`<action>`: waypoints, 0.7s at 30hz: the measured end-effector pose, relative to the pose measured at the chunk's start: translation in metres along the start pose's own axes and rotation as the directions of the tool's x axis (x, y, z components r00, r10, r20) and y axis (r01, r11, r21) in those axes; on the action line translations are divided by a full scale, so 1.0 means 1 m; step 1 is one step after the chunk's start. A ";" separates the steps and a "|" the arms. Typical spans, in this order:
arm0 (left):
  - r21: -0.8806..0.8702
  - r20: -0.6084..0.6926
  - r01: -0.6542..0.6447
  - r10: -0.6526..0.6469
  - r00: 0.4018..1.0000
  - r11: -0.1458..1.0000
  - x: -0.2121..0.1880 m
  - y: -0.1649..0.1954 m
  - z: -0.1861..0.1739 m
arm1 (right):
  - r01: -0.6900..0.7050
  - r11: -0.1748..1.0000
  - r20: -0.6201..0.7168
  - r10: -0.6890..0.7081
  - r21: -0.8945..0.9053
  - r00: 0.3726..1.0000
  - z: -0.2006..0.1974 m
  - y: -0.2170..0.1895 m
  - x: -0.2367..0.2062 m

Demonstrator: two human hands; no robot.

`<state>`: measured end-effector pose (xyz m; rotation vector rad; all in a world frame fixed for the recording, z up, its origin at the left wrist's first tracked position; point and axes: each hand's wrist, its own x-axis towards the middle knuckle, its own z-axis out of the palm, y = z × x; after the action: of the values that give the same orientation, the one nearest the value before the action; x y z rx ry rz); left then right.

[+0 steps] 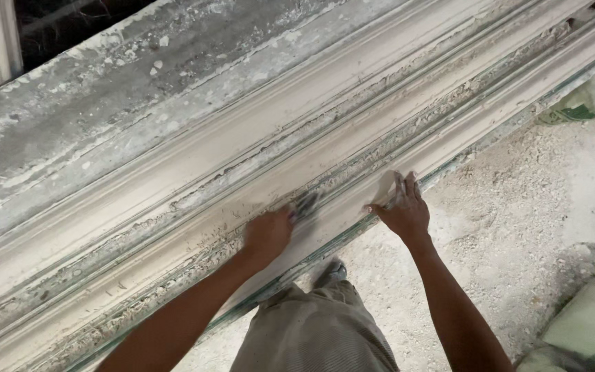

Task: The person uses a small hand scraper to remove excess plaster and debris from the grooves of decorative plaster cornice moldings laid on a work table. They work along the lengths of several moldings, steadying each piece with the other hand and brushing loose material aside as they go.

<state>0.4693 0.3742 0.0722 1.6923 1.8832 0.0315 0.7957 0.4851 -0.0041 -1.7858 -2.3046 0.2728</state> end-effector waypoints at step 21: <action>0.504 0.406 -0.469 0.281 0.870 0.726 -0.050 -0.035 -0.021 | -0.067 0.995 0.002 0.067 0.075 0.998 0.007 0.002 -0.008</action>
<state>0.4286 0.3297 0.0959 2.3232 1.3468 -0.6880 0.7973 0.4782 -0.0119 -1.8280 -2.2064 0.3643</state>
